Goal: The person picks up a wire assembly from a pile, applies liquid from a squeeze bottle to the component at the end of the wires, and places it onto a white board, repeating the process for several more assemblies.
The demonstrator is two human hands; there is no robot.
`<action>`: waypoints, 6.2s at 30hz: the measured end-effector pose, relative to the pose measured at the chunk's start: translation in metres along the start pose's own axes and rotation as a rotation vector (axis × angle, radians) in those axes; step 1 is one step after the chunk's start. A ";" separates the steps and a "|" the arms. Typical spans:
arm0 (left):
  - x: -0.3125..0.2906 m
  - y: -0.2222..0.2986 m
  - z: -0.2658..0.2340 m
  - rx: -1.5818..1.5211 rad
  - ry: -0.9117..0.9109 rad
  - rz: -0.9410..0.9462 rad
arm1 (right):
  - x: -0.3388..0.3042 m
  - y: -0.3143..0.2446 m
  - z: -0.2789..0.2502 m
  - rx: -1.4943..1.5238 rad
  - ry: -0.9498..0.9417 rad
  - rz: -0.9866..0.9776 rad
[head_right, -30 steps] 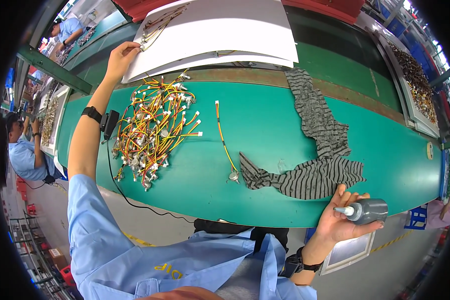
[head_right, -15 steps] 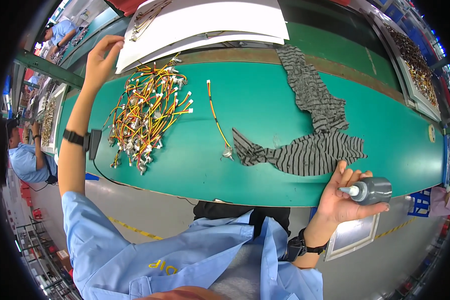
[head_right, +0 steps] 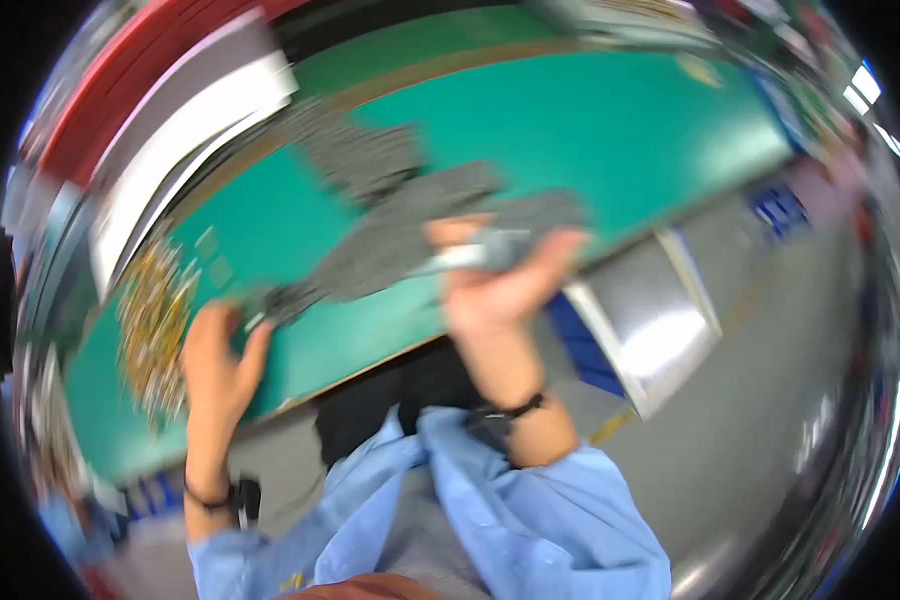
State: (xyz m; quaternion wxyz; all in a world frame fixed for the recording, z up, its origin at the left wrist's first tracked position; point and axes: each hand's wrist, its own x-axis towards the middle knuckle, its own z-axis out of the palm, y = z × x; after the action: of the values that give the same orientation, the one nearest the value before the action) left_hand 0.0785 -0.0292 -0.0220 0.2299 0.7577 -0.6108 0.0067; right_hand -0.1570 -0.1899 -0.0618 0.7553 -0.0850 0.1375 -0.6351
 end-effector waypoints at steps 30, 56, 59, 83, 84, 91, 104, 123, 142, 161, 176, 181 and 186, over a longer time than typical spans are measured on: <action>-0.025 0.072 0.043 -0.950 0.135 -0.307 | -0.050 0.034 0.016 -0.198 -0.472 0.388; -0.021 0.053 0.041 -1.135 0.104 -0.406 | -0.005 0.043 0.029 -0.059 -0.132 0.185; -0.027 0.050 0.041 -1.130 0.092 -0.400 | -0.013 0.038 0.027 0.016 -0.141 0.260; -0.016 0.039 0.028 -1.072 0.136 -0.282 | -0.037 0.031 0.013 -0.285 0.013 0.116; -0.014 0.040 0.029 -1.257 0.206 -0.273 | -0.037 0.031 0.012 -0.310 0.005 0.090; -0.001 0.046 0.024 -1.877 0.377 -0.253 | -0.041 0.034 0.004 -0.555 -0.299 -0.033; -0.011 0.067 0.009 -1.792 0.506 -0.303 | -0.091 0.080 0.023 -0.783 -0.422 -0.160; -0.030 0.057 -0.020 -1.018 0.932 -0.132 | -0.133 0.114 0.040 -0.652 -0.465 -0.119; -0.060 0.075 -0.043 -0.933 1.053 -0.192 | -0.154 0.114 0.030 -0.418 -0.463 0.305; -0.066 0.070 -0.068 -1.294 0.780 -0.416 | -0.112 0.108 0.044 -0.484 -1.453 -0.406; -0.058 0.061 -0.066 -1.205 0.619 -0.338 | -0.144 0.107 0.025 -0.314 -0.678 0.512; -0.055 0.052 -0.068 -1.015 0.428 -0.321 | -0.132 0.101 0.026 -0.249 -0.499 0.683; -0.035 0.052 -0.065 -0.792 0.394 -0.321 | -0.115 0.097 0.025 -0.310 -0.479 0.720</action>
State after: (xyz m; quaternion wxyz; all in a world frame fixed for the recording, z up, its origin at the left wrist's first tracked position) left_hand 0.0392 0.0186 0.0439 0.6108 0.6809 -0.3861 -0.1188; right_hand -0.0767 -0.0606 -0.0558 0.9168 -0.2883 0.0731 -0.2665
